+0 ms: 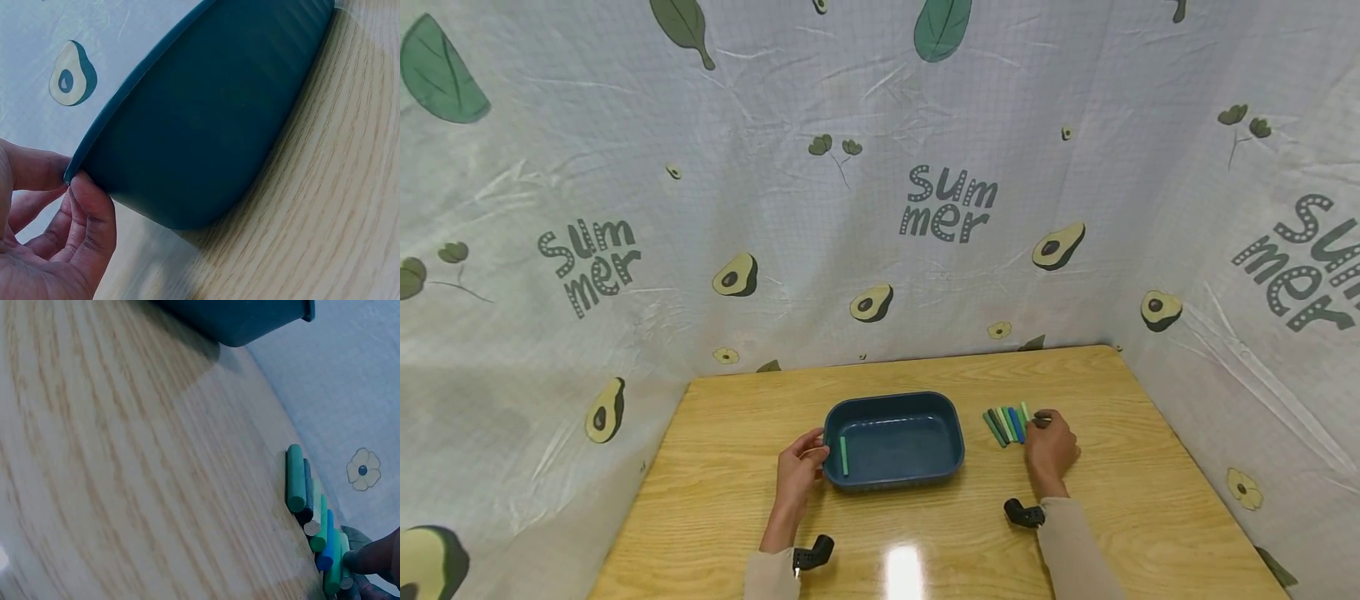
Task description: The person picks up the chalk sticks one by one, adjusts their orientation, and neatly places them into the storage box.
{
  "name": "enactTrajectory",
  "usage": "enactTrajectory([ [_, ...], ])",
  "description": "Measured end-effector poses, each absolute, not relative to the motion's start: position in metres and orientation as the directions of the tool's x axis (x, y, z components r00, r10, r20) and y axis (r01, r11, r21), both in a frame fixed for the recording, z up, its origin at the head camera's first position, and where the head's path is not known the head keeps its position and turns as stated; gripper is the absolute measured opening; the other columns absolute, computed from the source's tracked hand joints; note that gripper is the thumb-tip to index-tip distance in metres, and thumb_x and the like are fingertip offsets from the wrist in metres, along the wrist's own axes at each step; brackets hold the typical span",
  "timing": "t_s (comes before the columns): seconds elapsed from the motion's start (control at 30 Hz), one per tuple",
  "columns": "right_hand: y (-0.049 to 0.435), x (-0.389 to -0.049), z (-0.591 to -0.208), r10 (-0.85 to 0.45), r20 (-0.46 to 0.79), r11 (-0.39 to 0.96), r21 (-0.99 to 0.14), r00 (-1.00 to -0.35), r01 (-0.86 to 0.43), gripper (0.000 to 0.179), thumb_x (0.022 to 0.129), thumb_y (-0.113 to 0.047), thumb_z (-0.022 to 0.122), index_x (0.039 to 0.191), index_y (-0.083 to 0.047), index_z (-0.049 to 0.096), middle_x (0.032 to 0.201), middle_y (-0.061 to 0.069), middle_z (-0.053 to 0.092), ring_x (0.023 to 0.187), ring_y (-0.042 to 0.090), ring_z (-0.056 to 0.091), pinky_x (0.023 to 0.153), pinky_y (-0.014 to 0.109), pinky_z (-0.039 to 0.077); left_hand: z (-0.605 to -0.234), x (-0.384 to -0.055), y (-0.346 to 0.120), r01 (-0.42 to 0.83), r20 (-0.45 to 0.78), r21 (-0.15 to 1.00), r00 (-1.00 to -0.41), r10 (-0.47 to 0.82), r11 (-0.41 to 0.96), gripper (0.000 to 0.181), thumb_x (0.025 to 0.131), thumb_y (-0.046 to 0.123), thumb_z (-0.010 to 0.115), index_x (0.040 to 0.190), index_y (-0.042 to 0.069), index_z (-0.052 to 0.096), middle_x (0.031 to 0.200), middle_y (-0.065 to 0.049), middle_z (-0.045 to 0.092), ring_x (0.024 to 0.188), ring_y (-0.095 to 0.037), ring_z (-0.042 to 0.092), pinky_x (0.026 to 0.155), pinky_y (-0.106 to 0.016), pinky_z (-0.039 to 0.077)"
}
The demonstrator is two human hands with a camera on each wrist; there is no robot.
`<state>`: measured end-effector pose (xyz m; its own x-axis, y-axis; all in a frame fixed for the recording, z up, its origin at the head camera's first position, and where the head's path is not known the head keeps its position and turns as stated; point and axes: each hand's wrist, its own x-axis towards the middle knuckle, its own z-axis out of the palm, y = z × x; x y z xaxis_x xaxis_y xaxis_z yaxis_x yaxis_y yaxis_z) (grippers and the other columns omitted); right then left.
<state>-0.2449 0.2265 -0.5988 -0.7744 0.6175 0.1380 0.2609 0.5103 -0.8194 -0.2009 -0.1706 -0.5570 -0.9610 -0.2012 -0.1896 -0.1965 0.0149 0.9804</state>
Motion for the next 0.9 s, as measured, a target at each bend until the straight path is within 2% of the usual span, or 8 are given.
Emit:
enactTrajectory([
  [0.13,0.228,-0.243,-0.597,0.619,0.12,0.478,-0.841,-0.776,0.252,0.026,0.091,-0.014,0.06,0.115,-0.004,0.065,0.106,0.022,0.072,0.099,0.043,0.062,0.091,0.057,0.035,-0.572,-0.207,-0.172,-0.189,-0.179,0.982,-0.958,-0.224,0.024,0.039,0.094,0.005,0.061,0.133,0.002,0.059,0.118,-0.019,0.057,0.089,-0.015,0.06,0.062,-0.026,0.051],
  [0.33,0.231,-0.239,-0.586,0.625,0.089,0.406,-0.886,-0.776,0.226,0.026,0.09,-0.013,0.062,0.114,-0.002,0.066,0.107,0.025,0.071,0.095,0.043,0.066,0.085,0.055,0.045,-0.574,-0.209,-0.171,-0.186,-0.17,0.982,-0.954,-0.248,0.044,0.038,0.093,0.004,0.061,0.131,0.004,0.061,0.112,-0.015,0.058,0.089,-0.017,0.06,0.063,-0.025,0.051],
  [0.43,0.234,-0.237,-0.578,0.611,0.071,0.373,-0.904,-0.789,0.207,0.027,0.089,-0.013,0.063,0.114,-0.001,0.066,0.109,0.026,0.07,0.096,0.041,0.066,0.084,0.05,0.047,-0.573,-0.209,-0.17,-0.186,-0.169,0.981,-0.955,-0.244,0.05,0.038,0.093,0.004,0.06,0.131,0.004,0.061,0.114,-0.016,0.058,0.09,-0.017,0.06,0.064,-0.025,0.051],
  [0.5,0.237,-0.235,-0.572,0.585,0.038,0.33,-0.924,-0.81,0.195,0.029,0.09,-0.013,0.063,0.116,-0.002,0.065,0.111,0.025,0.07,0.093,0.034,0.068,0.082,0.042,0.05,-0.572,-0.208,-0.17,-0.19,-0.174,0.981,-0.955,-0.239,0.046,0.038,0.094,0.005,0.061,0.132,0.004,0.06,0.116,-0.017,0.058,0.091,-0.018,0.06,0.064,-0.025,0.051],
  [0.57,0.241,-0.233,-0.567,0.538,-0.018,0.258,-0.948,-0.843,0.186,0.032,0.093,-0.015,0.063,0.122,-0.001,0.062,0.109,0.02,0.072,0.086,0.021,0.07,0.08,0.034,0.051,-0.571,-0.208,-0.17,-0.187,-0.172,0.982,-0.958,-0.23,0.042,0.039,0.094,0.006,0.06,0.133,0.003,0.059,0.118,-0.018,0.057,0.092,-0.018,0.06,0.064,-0.026,0.051],
  [0.7,0.248,-0.23,-0.558,0.398,-0.164,0.05,-0.979,-0.903,0.2,0.044,0.098,-0.019,0.059,0.138,-0.002,0.05,0.098,-0.01,0.069,0.083,-0.002,0.062,0.09,0.03,0.047,-0.571,-0.208,-0.171,-0.186,-0.174,0.982,-0.96,-0.221,0.034,0.04,0.094,0.006,0.061,0.134,0.002,0.058,0.117,-0.017,0.057,0.092,-0.018,0.06,0.064,-0.026,0.051],
  [0.8,0.251,-0.229,-0.554,0.302,-0.225,-0.043,-0.974,-0.926,0.223,0.05,0.1,-0.02,0.056,0.145,-0.004,0.042,0.091,-0.02,0.063,0.09,0.0,0.06,0.092,0.033,0.044,-0.571,-0.208,-0.171,-0.193,-0.182,0.981,-0.958,-0.224,0.029,0.039,0.094,0.006,0.061,0.134,0.002,0.058,0.116,-0.015,0.057,0.091,-0.018,0.06,0.063,-0.027,0.051],
  [0.9,0.251,-0.23,-0.551,0.236,-0.272,-0.107,-0.961,-0.933,0.254,0.053,0.1,-0.02,0.056,0.148,-0.006,0.038,0.093,-0.017,0.064,0.093,0.004,0.061,0.089,0.031,0.047,-0.571,-0.208,-0.171,-0.197,-0.187,0.98,-0.957,-0.22,0.024,0.04,0.095,0.006,0.061,0.134,0.002,0.058,0.116,-0.015,0.057,0.091,-0.018,0.06,0.063,-0.027,0.051],
])
